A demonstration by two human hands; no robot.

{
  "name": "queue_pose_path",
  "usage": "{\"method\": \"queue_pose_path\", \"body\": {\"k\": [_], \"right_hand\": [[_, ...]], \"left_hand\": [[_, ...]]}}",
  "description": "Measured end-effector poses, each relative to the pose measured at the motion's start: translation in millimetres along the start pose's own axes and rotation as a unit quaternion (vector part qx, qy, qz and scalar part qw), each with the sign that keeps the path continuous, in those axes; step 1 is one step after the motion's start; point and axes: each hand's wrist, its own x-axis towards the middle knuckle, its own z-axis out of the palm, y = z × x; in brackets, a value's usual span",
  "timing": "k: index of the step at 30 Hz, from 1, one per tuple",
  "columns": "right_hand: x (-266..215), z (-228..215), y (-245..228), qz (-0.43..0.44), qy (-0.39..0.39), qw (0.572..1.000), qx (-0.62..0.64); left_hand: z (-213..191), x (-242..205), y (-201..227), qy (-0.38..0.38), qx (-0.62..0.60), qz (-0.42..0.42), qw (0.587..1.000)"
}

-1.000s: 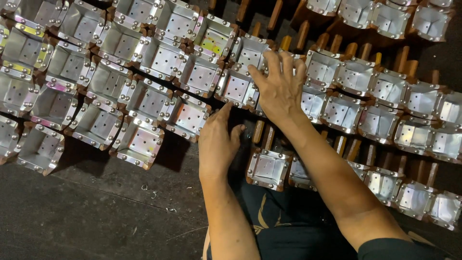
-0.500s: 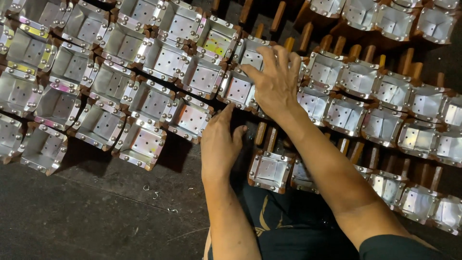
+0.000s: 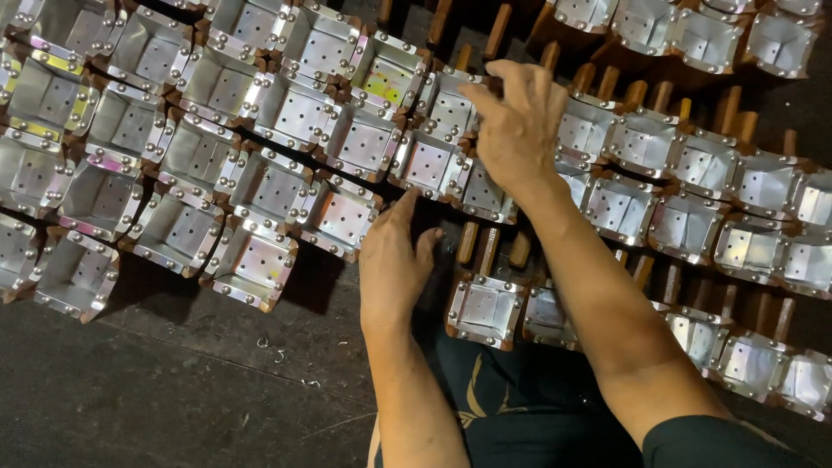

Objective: Filling a grid of small rectangular frames with metal rings by hand while sitting on the floor.

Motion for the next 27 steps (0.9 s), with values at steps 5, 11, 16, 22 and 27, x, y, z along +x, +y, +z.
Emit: {"method": "queue_pose_path", "body": {"k": [5,11,16,22,27], "right_hand": [[-21.6,-1.2,20.7,0.022,-0.01,1.0,-0.002],[-32.9,-14.3,10.8,-0.003,-0.05,0.998,0.024],[-37.2,-11.0,10.6,-0.013,-0.056,0.997,0.047],[-22.3,-8.5,9.8,0.016,-0.028,0.999,-0.041],[-26.6,-5.4,14.1,-0.018,-0.051,0.998,-0.027]], "left_hand": [[1.8,-1.1,-0.9,0.004,0.001,-0.006,1.0],[-4.2,-1.6,10.0,0.005,-0.009,-0.024,1.0],[-8.0,-1.4,16.3,0.019,-0.018,-0.025,0.999],[1.2,-0.4,0.7,0.005,-0.004,-0.008,1.0],[-0.3,0.2,2.1,0.001,-0.009,-0.016,1.0]]}}
